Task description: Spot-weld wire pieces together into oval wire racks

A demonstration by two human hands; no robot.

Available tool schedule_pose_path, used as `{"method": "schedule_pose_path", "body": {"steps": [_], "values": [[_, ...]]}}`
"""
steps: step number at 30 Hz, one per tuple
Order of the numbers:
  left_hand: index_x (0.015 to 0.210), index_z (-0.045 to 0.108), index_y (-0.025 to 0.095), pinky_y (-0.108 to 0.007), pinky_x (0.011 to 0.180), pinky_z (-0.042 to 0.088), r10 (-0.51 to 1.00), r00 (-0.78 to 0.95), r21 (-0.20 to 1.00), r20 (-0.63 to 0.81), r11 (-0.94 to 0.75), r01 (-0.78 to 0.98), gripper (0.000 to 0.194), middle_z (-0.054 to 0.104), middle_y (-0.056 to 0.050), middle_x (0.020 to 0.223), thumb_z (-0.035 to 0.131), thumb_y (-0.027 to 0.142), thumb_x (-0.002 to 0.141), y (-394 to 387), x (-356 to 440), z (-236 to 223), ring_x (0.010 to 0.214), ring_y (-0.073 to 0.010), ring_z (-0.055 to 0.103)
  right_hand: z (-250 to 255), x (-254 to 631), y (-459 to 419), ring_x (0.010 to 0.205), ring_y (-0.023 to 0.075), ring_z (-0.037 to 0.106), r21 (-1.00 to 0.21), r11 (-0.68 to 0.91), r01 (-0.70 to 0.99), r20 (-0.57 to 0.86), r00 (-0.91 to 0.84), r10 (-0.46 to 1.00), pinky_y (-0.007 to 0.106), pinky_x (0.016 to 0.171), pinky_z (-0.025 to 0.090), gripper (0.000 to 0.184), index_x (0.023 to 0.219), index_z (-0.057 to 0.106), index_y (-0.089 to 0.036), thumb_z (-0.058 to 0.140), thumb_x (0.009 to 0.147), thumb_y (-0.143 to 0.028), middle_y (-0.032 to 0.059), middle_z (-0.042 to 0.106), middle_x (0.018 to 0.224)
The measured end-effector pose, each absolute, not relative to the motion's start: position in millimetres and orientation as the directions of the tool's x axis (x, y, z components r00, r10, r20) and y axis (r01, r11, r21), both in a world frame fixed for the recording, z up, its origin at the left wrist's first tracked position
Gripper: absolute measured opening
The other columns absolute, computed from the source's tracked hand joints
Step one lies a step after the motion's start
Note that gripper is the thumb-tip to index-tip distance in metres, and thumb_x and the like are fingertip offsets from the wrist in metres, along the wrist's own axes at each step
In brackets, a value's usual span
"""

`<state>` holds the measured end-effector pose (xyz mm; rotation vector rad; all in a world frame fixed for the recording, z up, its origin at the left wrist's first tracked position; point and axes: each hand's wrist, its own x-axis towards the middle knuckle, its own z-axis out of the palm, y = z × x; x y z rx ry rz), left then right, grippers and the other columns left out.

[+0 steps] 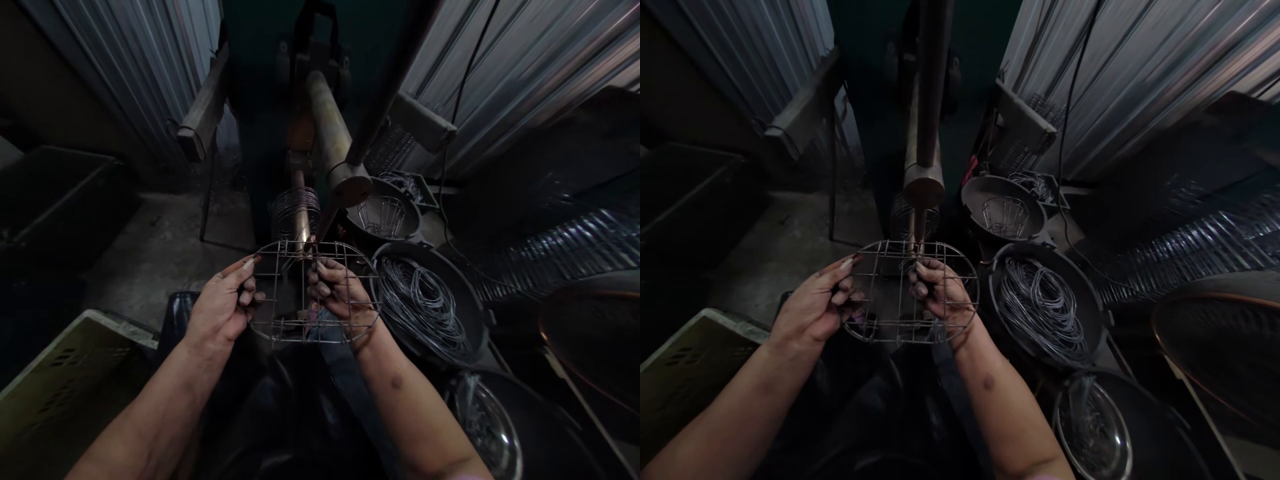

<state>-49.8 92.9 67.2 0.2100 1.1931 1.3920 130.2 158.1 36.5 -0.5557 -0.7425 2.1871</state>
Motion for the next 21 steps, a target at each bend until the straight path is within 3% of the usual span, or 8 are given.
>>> {"method": "schedule_pose_path", "body": {"steps": [8,12,21], "values": [[0.092,0.061,0.014,-0.019,0.043,0.039,0.819,-0.241,0.731,-0.52,0.28,-0.623,0.027,0.037,0.008,0.044,0.066,0.022,0.067,91,-47,80,0.036,-0.0041,0.035,40,128,155,0.039,0.0008,0.035,-0.609,-0.574,-0.547,-0.169,-0.618,0.768,0.014,0.04,0.031,0.004,0.075,0.05,-0.012,0.051,0.074,-0.009,-0.0018,0.051,0.06],[0.091,0.061,0.015,-0.02,0.043,0.038,0.811,-0.237,0.718,-0.535,0.29,-0.632,0.025,0.035,0.008,0.043,0.065,0.022,0.068,90,-46,80,0.037,-0.0059,0.038,44,129,153,0.039,0.0013,0.035,-0.641,-0.56,-0.525,-0.179,-0.607,0.774,0.014,0.04,0.031,0.004,0.074,0.049,-0.012,0.05,0.074,-0.008,-0.0014,0.051,0.059],[0.091,0.062,0.014,-0.02,0.046,0.041,0.815,-0.235,0.719,-0.53,0.285,-0.634,0.024,0.038,0.008,0.044,0.066,0.022,0.069,88,-50,77,0.036,-0.0037,0.036,46,128,149,0.039,0.0004,0.035,-0.611,-0.571,-0.549,-0.164,-0.618,0.769,0.013,0.04,0.03,0.005,0.074,0.048,-0.011,0.046,0.076,-0.007,-0.0018,0.05,0.06]]}}
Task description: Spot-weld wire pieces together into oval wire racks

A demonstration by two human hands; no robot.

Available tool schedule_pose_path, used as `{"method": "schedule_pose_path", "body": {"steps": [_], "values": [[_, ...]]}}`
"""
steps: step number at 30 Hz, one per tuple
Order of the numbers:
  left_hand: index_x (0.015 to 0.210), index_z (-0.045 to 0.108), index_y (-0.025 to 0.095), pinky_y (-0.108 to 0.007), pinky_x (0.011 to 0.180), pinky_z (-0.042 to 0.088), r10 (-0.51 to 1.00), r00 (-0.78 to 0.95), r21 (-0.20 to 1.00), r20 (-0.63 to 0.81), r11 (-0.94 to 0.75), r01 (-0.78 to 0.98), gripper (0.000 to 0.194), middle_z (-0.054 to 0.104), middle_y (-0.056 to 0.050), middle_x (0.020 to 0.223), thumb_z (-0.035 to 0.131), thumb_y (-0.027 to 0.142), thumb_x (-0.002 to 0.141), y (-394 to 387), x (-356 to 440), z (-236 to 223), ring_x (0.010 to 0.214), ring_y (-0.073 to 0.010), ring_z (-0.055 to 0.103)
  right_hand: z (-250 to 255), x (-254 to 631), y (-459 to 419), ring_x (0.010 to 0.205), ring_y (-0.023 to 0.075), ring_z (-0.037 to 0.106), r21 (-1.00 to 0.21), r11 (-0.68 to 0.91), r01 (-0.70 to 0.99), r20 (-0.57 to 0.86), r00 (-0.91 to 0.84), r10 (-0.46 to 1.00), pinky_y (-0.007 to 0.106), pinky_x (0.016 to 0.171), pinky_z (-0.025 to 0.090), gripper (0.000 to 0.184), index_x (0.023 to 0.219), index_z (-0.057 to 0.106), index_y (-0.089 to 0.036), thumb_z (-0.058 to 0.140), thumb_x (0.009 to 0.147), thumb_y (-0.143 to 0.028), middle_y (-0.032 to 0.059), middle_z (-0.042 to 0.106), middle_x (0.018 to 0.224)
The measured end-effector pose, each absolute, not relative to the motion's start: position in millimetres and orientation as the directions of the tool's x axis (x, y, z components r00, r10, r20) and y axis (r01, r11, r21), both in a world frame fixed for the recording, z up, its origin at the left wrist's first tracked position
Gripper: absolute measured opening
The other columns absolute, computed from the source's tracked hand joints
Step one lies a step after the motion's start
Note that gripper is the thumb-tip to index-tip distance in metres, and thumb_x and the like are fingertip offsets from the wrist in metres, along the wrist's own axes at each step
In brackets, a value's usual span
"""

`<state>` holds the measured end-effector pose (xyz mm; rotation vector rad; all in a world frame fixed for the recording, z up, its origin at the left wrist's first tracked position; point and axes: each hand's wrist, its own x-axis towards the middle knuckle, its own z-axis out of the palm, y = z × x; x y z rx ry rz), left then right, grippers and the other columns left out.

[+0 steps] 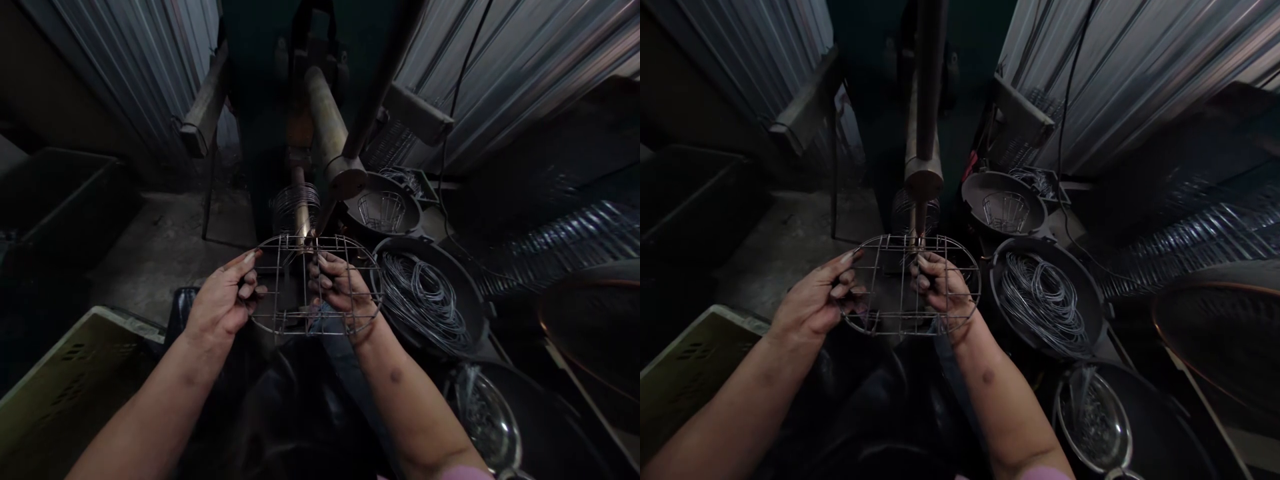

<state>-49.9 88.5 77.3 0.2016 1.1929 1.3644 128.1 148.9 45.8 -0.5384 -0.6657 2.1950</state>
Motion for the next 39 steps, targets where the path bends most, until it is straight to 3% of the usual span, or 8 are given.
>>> {"method": "schedule_pose_path", "body": {"steps": [3,9,15,21,31,39], "values": [[0.09,0.062,0.014,-0.021,0.046,0.042,0.808,-0.234,0.714,-0.541,0.294,-0.636,0.023,0.038,0.007,0.044,0.066,0.021,0.069,89,-50,80,0.038,-0.0058,0.04,43,128,151,0.039,0.0005,0.035,-0.592,-0.573,-0.566,-0.143,-0.626,0.767,0.013,0.04,0.03,0.006,0.076,0.048,-0.012,0.045,0.076,-0.007,-0.002,0.05,0.06],[0.089,0.061,0.013,-0.019,0.046,0.042,0.832,-0.192,0.688,-0.521,0.276,-0.671,0.02,0.038,0.008,0.043,0.065,0.02,0.07,85,-47,79,0.034,-0.0022,0.031,30,130,148,0.038,0.0018,0.037,-0.599,-0.561,-0.572,-0.119,-0.629,0.768,0.016,0.041,0.033,0.002,0.078,0.049,-0.014,0.049,0.077,-0.014,-0.0023,0.053,0.062],[0.091,0.06,0.013,-0.018,0.043,0.04,0.851,-0.109,0.649,-0.514,0.302,-0.698,0.024,0.037,0.009,0.042,0.065,0.021,0.069,77,-40,74,0.035,-0.0034,0.033,22,123,130,0.035,-0.0001,0.032,-0.609,-0.607,-0.51,-0.179,-0.658,0.732,0.016,0.037,0.029,0.022,0.088,0.053,-0.016,0.061,0.071,-0.028,-0.0018,0.06,0.077],[0.094,0.06,0.015,-0.016,0.038,0.033,0.831,-0.12,0.663,-0.543,0.337,-0.668,0.03,0.037,0.008,0.041,0.067,0.024,0.067,79,-36,73,0.035,-0.0051,0.037,28,120,132,0.034,-0.0008,0.029,-0.605,-0.569,-0.556,-0.141,-0.629,0.765,0.013,0.037,0.025,0.015,0.07,0.049,-0.015,0.063,0.068,-0.019,-0.0048,0.051,0.057],[0.096,0.061,0.013,-0.016,0.041,0.036,0.855,-0.141,0.681,-0.499,0.286,-0.674,0.028,0.037,0.009,0.042,0.065,0.024,0.07,93,-37,68,0.035,-0.0026,0.03,39,118,143,0.034,-0.0001,0.033,-0.63,-0.547,-0.552,-0.19,-0.573,0.797,0.012,0.037,0.027,0.01,0.072,0.047,-0.014,0.057,0.07,-0.013,-0.0029,0.051,0.057],[0.093,0.061,0.012,-0.018,0.048,0.041,0.85,-0.103,0.629,-0.517,0.295,-0.72,0.026,0.038,0.009,0.044,0.066,0.022,0.069,90,-38,74,0.035,-0.0012,0.028,44,120,141,0.036,-0.0005,0.031,-0.611,-0.549,-0.57,-0.182,-0.573,0.799,0.012,0.037,0.029,0.008,0.077,0.048,-0.014,0.055,0.075,-0.012,-0.0046,0.047,0.058]]}}
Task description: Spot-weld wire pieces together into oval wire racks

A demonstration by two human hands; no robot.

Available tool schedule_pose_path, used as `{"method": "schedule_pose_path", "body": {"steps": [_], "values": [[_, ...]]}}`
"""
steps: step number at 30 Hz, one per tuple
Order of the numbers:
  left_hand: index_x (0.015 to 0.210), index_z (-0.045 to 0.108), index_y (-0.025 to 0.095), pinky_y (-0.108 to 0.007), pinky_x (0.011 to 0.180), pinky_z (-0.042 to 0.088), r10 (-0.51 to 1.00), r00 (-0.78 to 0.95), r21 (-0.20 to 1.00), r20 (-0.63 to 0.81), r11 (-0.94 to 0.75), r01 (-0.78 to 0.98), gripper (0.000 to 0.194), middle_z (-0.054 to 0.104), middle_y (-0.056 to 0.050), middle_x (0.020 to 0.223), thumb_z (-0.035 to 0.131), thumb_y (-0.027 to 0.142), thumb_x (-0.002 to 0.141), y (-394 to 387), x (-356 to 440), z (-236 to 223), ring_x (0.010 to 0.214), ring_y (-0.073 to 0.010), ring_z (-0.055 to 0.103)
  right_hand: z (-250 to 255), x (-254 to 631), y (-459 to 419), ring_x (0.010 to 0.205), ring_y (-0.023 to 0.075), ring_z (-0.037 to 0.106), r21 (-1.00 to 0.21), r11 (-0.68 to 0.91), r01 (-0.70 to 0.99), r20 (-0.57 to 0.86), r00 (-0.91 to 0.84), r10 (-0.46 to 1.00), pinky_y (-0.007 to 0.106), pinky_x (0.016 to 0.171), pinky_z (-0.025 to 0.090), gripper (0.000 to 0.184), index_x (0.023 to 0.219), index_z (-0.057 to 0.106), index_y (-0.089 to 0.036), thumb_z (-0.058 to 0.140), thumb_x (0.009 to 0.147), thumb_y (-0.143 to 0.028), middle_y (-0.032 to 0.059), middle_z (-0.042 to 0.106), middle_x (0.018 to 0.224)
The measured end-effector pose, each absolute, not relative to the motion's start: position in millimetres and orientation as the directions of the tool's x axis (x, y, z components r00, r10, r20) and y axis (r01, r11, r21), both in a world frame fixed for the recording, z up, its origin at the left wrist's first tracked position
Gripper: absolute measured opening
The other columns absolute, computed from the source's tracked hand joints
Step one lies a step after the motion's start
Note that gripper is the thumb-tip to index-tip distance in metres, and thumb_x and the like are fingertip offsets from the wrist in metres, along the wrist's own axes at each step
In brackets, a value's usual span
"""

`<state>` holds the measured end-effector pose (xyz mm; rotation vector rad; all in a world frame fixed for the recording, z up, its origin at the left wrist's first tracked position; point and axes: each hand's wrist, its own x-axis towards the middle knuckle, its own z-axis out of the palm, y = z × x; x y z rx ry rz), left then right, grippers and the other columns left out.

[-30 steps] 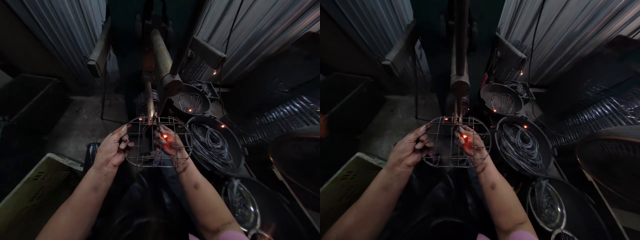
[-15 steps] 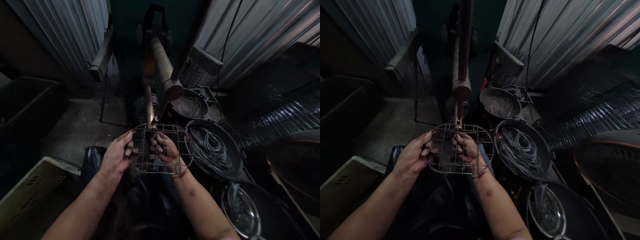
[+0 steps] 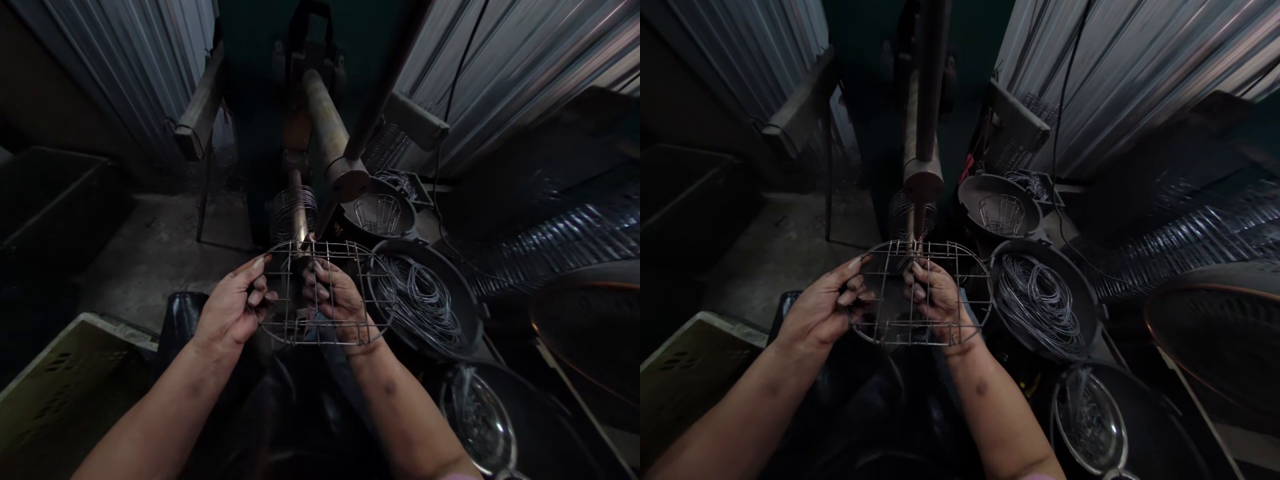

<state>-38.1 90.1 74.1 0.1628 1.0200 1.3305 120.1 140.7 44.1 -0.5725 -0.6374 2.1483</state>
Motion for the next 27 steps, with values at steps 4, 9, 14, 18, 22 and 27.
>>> {"method": "schedule_pose_path", "body": {"steps": [4,9,14,18,22,27], "values": [[0.092,0.062,0.012,-0.019,0.049,0.043,0.848,-0.135,0.638,-0.513,0.272,-0.72,0.024,0.038,0.009,0.044,0.065,0.019,0.07,91,-37,80,0.034,-0.0005,0.027,46,119,142,0.036,0.0004,0.03,-0.604,-0.561,-0.566,-0.197,-0.577,0.793,0.012,0.036,0.029,0.009,0.078,0.048,-0.015,0.055,0.075,-0.013,-0.0051,0.046,0.058],[0.088,0.062,0.012,-0.019,0.048,0.043,0.821,-0.141,0.629,-0.553,0.301,-0.717,0.018,0.039,0.008,0.045,0.063,0.018,0.071,94,-35,81,0.034,-0.001,0.029,46,119,143,0.036,0.0004,0.029,-0.61,-0.56,-0.561,-0.207,-0.569,0.796,0.013,0.037,0.031,0.007,0.077,0.048,-0.015,0.055,0.075,-0.015,-0.0044,0.048,0.059],[0.088,0.063,0.015,-0.017,0.042,0.038,0.831,-0.125,0.638,-0.542,0.31,-0.704,0.019,0.036,0.008,0.044,0.064,0.023,0.071,94,-35,74,0.035,-0.0026,0.03,42,120,144,0.037,-0.0001,0.031,-0.626,-0.543,-0.56,-0.193,-0.563,0.804,0.013,0.038,0.033,0.006,0.077,0.05,-0.014,0.055,0.075,-0.015,-0.0032,0.051,0.06],[0.091,0.063,0.014,-0.015,0.039,0.035,0.859,-0.103,0.65,-0.502,0.297,-0.699,0.024,0.044,0.006,0.051,0.065,0.021,0.069,83,-35,67,0.038,-0.0026,0.035,39,125,135,0.036,-0.0001,0.033,-0.64,-0.544,-0.542,-0.186,-0.578,0.795,0.012,0.037,0.029,0.008,0.073,0.049,-0.014,0.057,0.073,-0.015,-0.0033,0.052,0.059],[0.094,0.064,0.012,-0.017,0.043,0.04,0.855,-0.05,0.66,-0.516,0.36,-0.659,0.032,0.056,0.0,0.062,0.069,0.018,0.064,62,-32,48,0.045,-0.0054,0.046,31,132,113,0.034,0.0004,0.035,-0.721,-0.519,-0.459,-0.254,-0.522,0.814,0.013,0.035,0.028,0.012,0.074,0.052,-0.014,0.062,0.071,-0.018,-0.0027,0.055,0.059],[0.096,0.063,0.013,-0.021,0.047,0.044,0.826,-0.017,0.615,-0.563,0.405,-0.677,0.035,0.053,0.001,0.061,0.069,0.012,0.062,36,-29,30,0.044,-0.0051,0.044,7,162,83,0.043,0.0065,0.05,-0.753,-0.558,-0.349,-0.357,-0.494,0.792,0.016,0.039,0.038,0.02,0.082,0.055,-0.014,0.067,0.067,-0.021,-0.0001,0.059,0.064]]}}
